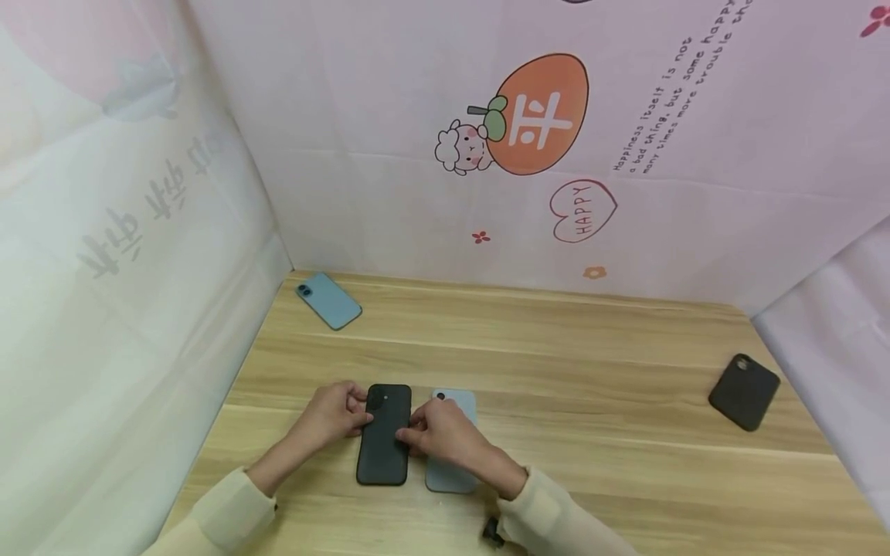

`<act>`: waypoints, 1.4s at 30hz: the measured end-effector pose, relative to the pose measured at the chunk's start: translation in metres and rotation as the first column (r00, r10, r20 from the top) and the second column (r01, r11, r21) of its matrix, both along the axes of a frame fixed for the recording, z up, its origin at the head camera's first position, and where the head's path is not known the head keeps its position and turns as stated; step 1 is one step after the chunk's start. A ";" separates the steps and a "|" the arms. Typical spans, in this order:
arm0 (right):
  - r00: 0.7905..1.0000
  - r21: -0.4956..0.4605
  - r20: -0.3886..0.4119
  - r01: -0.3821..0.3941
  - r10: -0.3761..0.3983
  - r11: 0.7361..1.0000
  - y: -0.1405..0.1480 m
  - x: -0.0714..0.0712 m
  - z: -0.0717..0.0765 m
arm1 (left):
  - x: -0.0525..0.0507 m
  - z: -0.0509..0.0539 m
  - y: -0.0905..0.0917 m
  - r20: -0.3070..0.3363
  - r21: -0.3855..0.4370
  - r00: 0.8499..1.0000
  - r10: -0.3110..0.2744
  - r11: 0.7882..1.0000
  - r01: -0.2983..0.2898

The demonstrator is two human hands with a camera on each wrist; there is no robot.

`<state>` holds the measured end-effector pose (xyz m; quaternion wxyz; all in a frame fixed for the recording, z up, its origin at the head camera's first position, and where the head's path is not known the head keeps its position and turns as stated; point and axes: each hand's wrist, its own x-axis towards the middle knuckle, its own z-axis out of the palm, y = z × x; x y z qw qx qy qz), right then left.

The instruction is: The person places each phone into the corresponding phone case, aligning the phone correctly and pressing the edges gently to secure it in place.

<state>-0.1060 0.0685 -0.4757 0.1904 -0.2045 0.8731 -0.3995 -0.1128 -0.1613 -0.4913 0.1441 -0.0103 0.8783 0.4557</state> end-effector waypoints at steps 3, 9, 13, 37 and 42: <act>1.000 0.010 -0.019 -0.005 0.006 1.000 0.007 -0.003 0.002 | -0.004 0.000 -0.003 -0.059 -0.075 0.998 -0.017 0.997 0.012; 0.993 0.024 -0.100 0.069 -0.066 0.997 0.037 -0.015 0.008 | -0.025 0.006 -0.023 -0.183 -0.208 0.983 0.035 0.975 -0.073; 0.978 0.026 -0.111 0.180 -0.176 0.983 0.069 -0.026 0.013 | -0.047 0.013 -0.038 -0.133 -0.230 0.986 0.104 0.964 -0.133; 0.836 0.570 -0.284 0.541 -0.470 0.619 0.394 -0.073 0.025 | -0.153 0.016 -0.051 0.100 -0.263 0.968 0.229 0.945 -0.196; 0.826 0.614 -0.317 0.554 -0.466 0.563 0.451 -0.069 0.021 | -0.170 0.008 -0.046 0.125 -0.329 0.956 0.264 0.920 -0.211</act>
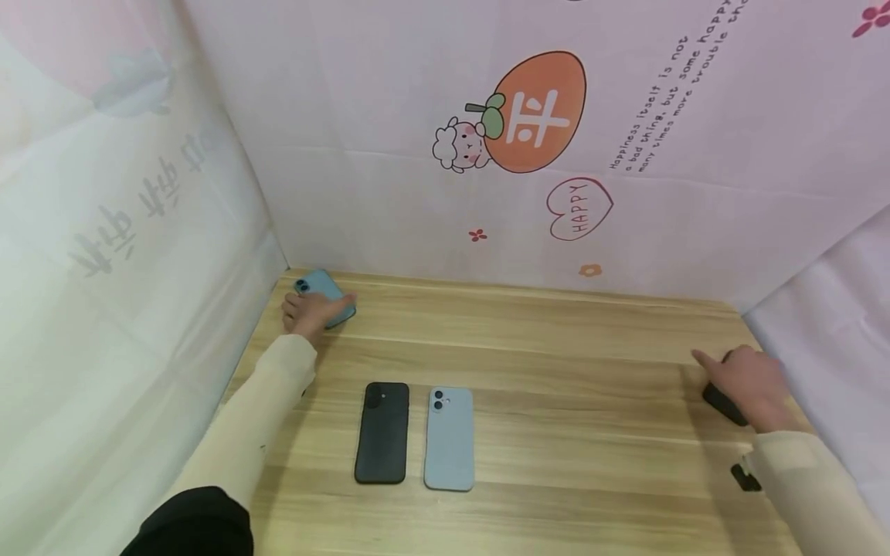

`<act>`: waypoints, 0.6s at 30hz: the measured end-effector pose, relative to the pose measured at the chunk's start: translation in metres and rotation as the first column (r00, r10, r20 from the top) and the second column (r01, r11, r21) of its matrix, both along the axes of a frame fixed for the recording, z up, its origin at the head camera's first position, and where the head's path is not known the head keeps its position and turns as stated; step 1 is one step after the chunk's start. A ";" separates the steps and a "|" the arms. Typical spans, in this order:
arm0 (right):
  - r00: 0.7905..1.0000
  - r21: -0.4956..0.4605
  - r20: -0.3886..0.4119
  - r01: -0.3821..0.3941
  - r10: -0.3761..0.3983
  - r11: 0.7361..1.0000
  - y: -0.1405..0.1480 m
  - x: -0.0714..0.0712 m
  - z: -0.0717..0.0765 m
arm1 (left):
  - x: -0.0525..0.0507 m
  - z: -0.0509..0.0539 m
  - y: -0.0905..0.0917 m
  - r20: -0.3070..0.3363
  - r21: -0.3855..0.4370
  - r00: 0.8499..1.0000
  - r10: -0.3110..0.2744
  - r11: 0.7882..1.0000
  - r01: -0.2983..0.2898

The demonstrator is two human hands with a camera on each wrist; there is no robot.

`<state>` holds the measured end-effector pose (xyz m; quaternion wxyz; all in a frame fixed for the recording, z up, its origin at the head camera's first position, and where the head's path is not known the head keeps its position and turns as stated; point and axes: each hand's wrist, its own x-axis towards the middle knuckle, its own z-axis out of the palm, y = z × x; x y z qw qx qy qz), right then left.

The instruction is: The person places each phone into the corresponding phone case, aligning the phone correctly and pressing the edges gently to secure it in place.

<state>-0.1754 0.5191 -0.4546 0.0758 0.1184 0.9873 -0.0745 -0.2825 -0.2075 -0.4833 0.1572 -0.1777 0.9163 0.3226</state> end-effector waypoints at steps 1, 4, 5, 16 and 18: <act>1.000 0.002 0.011 0.017 -0.017 1.000 0.009 0.001 -0.001 | -0.003 -0.001 0.002 0.007 -0.014 1.000 0.013 1.000 -0.013; 0.994 -0.015 0.068 0.090 -0.088 0.996 0.030 0.005 -0.006 | -0.008 -0.003 0.005 0.021 -0.047 0.998 0.051 0.998 -0.050; 0.990 -0.019 0.089 0.114 -0.112 0.993 0.033 0.006 -0.007 | -0.008 -0.004 0.006 0.020 -0.055 0.998 0.064 0.997 -0.062; 0.961 -0.041 0.189 0.214 -0.202 0.976 0.035 0.006 -0.018 | -0.009 -0.006 0.003 -0.007 -0.116 0.997 0.073 0.991 -0.073; 0.967 -0.024 0.175 0.193 -0.186 0.981 0.036 0.006 -0.019 | -0.008 -0.002 0.001 -0.002 -0.095 0.998 0.063 0.993 -0.063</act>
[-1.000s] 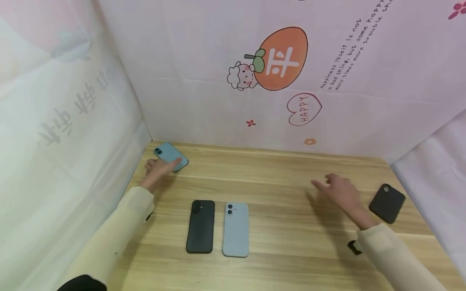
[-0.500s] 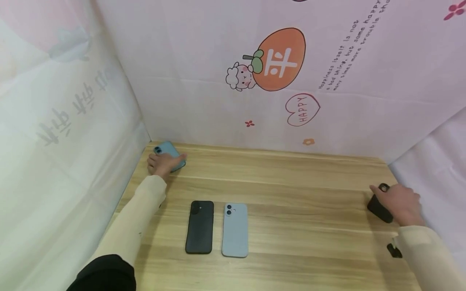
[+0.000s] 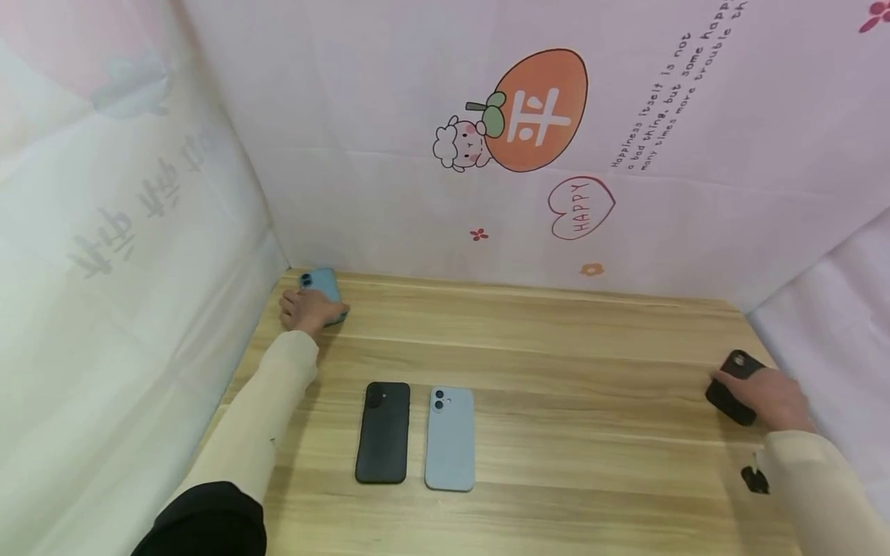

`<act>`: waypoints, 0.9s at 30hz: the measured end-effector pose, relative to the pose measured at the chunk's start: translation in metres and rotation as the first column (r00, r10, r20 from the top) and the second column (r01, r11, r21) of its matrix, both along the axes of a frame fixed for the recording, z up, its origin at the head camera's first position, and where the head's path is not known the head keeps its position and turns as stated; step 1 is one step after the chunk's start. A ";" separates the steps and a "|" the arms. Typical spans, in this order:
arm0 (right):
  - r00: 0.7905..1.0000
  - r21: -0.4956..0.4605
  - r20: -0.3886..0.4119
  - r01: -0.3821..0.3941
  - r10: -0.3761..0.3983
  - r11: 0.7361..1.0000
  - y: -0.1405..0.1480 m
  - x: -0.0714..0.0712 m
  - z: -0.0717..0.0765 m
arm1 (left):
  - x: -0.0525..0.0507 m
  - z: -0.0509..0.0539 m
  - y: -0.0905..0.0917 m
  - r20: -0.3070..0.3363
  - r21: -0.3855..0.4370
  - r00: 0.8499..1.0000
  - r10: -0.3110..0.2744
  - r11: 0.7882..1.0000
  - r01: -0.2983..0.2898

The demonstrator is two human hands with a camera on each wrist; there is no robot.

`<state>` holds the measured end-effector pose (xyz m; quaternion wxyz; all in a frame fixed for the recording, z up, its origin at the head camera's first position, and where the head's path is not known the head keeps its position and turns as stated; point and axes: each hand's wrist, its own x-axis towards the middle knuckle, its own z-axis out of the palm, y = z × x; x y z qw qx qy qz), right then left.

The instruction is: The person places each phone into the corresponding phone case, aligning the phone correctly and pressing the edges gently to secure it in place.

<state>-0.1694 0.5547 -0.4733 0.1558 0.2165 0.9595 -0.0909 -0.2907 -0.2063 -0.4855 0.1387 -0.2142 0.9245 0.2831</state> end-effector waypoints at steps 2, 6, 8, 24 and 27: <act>1.000 -0.001 -0.003 -0.007 0.007 1.000 0.002 0.000 0.000 | -0.001 0.004 -0.002 0.008 0.024 1.000 -0.006 1.000 0.006; 1.000 -0.017 -0.007 -0.021 0.021 1.000 0.005 0.001 0.000 | -0.002 0.009 -0.006 0.045 0.001 0.998 -0.032 0.999 0.032; 1.000 -0.022 -0.014 -0.027 0.027 0.999 0.005 0.000 0.000 | -0.002 0.010 -0.007 0.047 -0.021 0.998 -0.044 0.999 0.045; 0.997 -0.055 -0.032 -0.079 0.077 0.995 0.007 -0.003 0.002 | 0.019 0.015 -0.014 -0.041 0.038 0.999 -0.034 0.999 0.035; 0.996 -0.047 -0.050 -0.082 0.080 0.996 0.005 -0.003 0.003 | 0.021 0.013 -0.017 -0.041 0.107 0.998 -0.037 0.993 0.041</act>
